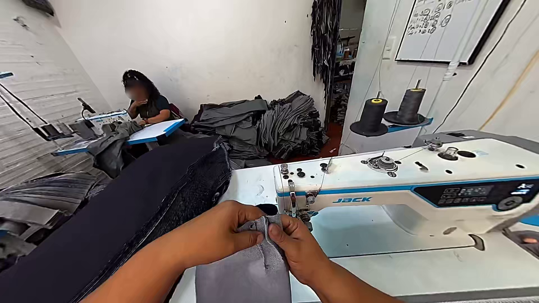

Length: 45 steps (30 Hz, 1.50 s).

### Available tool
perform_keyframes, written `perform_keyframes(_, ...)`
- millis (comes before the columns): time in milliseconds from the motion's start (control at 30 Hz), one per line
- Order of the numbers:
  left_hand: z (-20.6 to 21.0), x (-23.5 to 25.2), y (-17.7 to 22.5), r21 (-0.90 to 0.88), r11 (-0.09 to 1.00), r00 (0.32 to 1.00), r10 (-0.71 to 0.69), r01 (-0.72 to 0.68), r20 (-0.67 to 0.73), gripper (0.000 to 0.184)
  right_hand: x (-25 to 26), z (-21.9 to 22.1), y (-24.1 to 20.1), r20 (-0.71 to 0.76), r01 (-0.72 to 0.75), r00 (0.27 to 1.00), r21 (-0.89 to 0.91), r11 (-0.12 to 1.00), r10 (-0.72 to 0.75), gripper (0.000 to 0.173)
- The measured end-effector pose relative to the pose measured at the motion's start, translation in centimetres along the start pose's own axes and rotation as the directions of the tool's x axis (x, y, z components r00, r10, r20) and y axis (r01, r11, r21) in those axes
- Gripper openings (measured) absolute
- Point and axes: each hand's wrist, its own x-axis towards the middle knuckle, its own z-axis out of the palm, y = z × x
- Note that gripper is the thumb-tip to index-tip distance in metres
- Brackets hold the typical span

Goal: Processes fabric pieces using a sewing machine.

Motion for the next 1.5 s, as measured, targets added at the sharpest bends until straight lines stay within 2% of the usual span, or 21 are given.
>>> perform_keyframes(67,1.1,0.0,-0.5,0.22,0.973,0.96,0.122,-0.065,-0.253,0.02,-0.4,0.5,-0.2,-0.053,0.108,0.991,-0.201,0.974,-0.121,0.022)
perform_keyframes(133,2.5,0.2,-1.2,0.368,0.925,0.886,0.246,-0.093,-0.394,0.032,-0.9,0.5,-0.6,-0.082,0.146,0.98,-0.309,0.94,-0.179,0.029)
perform_keyframes(267,4.2,0.3,-1.5,0.286,0.934,0.844,0.324,-0.214,-0.428,0.042,-1.6,0.2,-1.7,-0.04,0.14,0.985,-0.4,0.906,-0.17,0.03)
perform_keyframes(367,4.8,0.5,-0.9,0.345,0.909,0.812,0.378,-0.234,-0.445,0.03,-2.1,-0.1,-2.1,-0.049,0.148,0.98,-0.471,0.869,-0.194,0.027)
perform_keyframes(500,5.1,0.3,-0.1,0.345,0.922,0.831,0.328,-0.177,-0.449,0.017,-2.1,-0.6,-2.8,-0.06,0.147,0.976,-0.526,0.838,-0.209,0.022)
perform_keyframes(567,5.3,0.2,0.1,0.31,0.942,0.854,0.263,-0.128,-0.448,0.031,-2.1,-0.6,-2.9,-0.06,0.15,0.974,-0.562,0.814,-0.22,0.022)
perform_keyframes(700,5.2,0.7,0.1,0.418,0.905,0.849,0.282,-0.08,-0.447,0.022,-1.6,-0.7,-2.4,-0.044,0.19,0.962,-0.604,0.774,-0.27,0.018)
perform_keyframes(800,3.7,1.7,-0.7,0.522,0.852,0.863,0.299,-0.048,-0.408,0.021,-1.2,-2.8,-2.0,0.049,-0.055,0.994,-0.535,0.843,0.096,0.014)
perform_keyframes(833,3.2,2.2,-1.4,0.536,0.844,0.882,0.261,-0.011,-0.393,0.021,-1.5,-3.6,-1.2,0.091,-0.187,0.956,-0.541,0.82,0.278,0.018)
perform_keyframes(900,3.1,3.6,-4.1,0.514,0.848,0.93,0.076,0.129,-0.358,0.024,-3.7,-4.2,1.5,0.155,-0.453,0.792,-0.499,0.739,0.591,0.024)
perform_keyframes(967,5.1,5.0,-8.1,0.415,0.86,0.946,-0.206,0.297,-0.251,0.029,-8.2,-3.4,4.6,0.208,-0.701,0.657,-0.182,0.689,0.724,0.018)
perform_keyframes(1033,9.6,5.8,-12.2,0.295,0.865,0.913,-0.4,0.405,-0.08,0.032,-11.9,-2.7,6.3,0.271,-0.83,0.558,0.148,0.538,0.785,0.027)
perform_keyframes(1100,14.0,6.0,-13.9,0.19,0.852,0.868,-0.496,0.488,-0.007,0.036,-12.6,-4.1,5.9,0.251,-0.867,0.497,0.1,0.489,0.83,0.026)
perform_keyframes(1133,15.6,6.0,-14.1,0.148,0.849,0.861,-0.507,0.507,-0.04,0.037,-12.0,-5.2,4.9,0.195,-0.85,0.487,-0.116,0.513,0.851,0.025)
perform_keyframes(1167,16.7,6.0,-14.0,0.119,0.849,0.857,-0.506,0.514,-0.092,0.037,-11.0,-6.2,3.7,0.092,-0.759,0.513,-0.415,0.501,0.854,0.038)
perform_keyframes(1200,17.4,6.1,-13.9,0.101,0.857,0.86,-0.492,0.506,-0.137,0.035,-9.8,-7.2,2.6,-0.023,-0.64,0.561,-0.646,0.416,0.827,0.053)
perform_keyframes(1233,17.9,6.3,-13.8,0.097,0.866,0.866,-0.471,0.49,-0.167,0.034,-8.8,-8.0,2.1,-0.137,-0.54,0.655,-0.773,0.334,0.743,0.057)
perform_keyframes(1300,18.4,6.8,-14.1,0.096,0.902,0.893,-0.395,0.422,-0.217,0.03,-8.1,-9.3,3.7,-0.157,-0.276,0.901,-0.926,0.256,0.405,0.046)
perform_keyframes(1333,18.5,7.1,-14.6,0.103,0.921,0.907,-0.342,0.375,-0.244,0.027,-7.6,-9.7,4.7,-0.099,-0.179,0.936,-0.96,0.216,0.337,0.04)
perform_keyframes(1433,17.8,8.3,-16.4,0.148,0.947,0.936,-0.243,0.286,-0.254,0.026,-6.6,-9.7,7.2,-0.098,-0.138,0.849,-0.99,0.04,0.519,0.055)
perform_keyframes(1500,17.2,9.0,-17.4,0.177,0.953,0.949,-0.197,0.244,-0.248,0.026,-6.5,-9.8,8.1,-0.121,-0.143,0.862,-0.99,0.007,0.492,0.058)
